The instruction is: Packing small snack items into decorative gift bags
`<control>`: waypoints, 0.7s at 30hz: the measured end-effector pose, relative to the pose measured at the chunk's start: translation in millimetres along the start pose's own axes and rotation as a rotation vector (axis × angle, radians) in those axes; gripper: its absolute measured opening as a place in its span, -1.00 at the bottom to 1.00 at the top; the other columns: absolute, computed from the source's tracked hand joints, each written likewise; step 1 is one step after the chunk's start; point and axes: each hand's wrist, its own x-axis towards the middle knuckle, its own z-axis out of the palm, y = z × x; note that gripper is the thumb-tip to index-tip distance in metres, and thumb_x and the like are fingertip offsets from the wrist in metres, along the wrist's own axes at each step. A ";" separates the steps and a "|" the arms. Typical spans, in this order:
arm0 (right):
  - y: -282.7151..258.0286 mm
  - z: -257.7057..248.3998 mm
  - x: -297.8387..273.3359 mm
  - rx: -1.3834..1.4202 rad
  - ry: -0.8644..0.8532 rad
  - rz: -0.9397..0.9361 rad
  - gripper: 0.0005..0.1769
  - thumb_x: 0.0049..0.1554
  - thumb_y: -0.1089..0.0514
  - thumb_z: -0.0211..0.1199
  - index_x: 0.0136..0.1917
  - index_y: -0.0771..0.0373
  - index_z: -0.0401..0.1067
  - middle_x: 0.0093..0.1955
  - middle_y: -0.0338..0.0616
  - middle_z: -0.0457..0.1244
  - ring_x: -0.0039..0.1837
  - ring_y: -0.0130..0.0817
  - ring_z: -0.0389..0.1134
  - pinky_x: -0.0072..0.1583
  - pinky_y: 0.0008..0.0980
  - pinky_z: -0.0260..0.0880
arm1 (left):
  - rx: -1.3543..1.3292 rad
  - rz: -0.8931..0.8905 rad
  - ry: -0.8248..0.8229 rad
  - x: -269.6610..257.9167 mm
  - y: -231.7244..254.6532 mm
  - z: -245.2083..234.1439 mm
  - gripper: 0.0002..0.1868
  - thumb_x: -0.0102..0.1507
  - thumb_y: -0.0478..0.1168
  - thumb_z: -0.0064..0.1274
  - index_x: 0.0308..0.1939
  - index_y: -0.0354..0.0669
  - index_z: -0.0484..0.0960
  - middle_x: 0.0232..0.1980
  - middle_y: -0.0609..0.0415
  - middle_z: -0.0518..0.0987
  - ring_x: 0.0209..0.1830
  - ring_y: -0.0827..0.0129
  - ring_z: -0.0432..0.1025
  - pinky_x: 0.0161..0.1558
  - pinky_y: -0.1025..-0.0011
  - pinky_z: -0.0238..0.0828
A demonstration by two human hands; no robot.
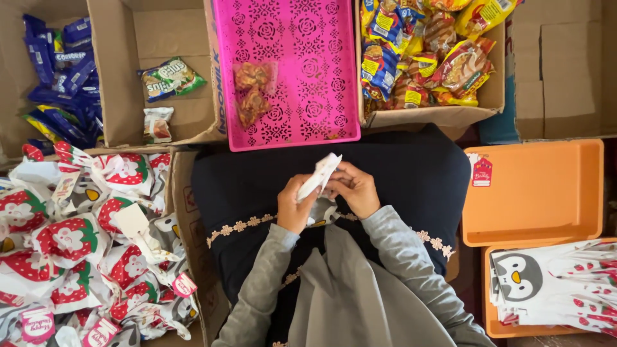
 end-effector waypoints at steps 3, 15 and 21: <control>-17.6 10.4 0.3 -0.172 0.006 -0.059 -0.46 -0.01 0.45 0.47 0.26 0.36 0.50 -0.12 -0.10 0.44 -0.10 -0.50 0.43 -0.08 -0.32 0.60 | -0.014 0.051 -0.044 5.5 13.4 -1.4 -0.78 0.23 -0.32 0.26 -0.04 -0.12 0.70 -0.12 -0.05 0.63 -0.07 0.14 0.56 0.02 0.23 0.42; -27.7 -3.0 -3.2 -0.268 -0.065 -0.143 -0.70 -0.05 0.44 0.47 -0.12 0.20 0.45 -0.22 -0.20 0.40 -0.16 -0.49 0.34 0.01 -0.42 0.39 | -0.022 0.021 -0.136 7.4 2.3 -13.6 -0.85 0.13 -0.25 0.30 -0.27 -0.17 0.67 -0.30 0.05 0.55 -0.27 0.33 0.46 -0.18 0.37 0.35; -27.1 1.9 1.0 -0.494 0.038 -0.169 -0.74 -0.04 0.40 0.46 -0.16 0.22 0.42 -0.30 -0.14 0.38 -0.22 -0.38 0.38 -0.08 -0.29 0.45 | 0.013 0.094 -0.141 5.5 23.8 -8.5 -0.82 0.10 -0.29 0.29 -0.27 -0.22 0.64 -0.17 0.01 0.53 -0.18 0.13 0.48 -0.07 0.31 0.39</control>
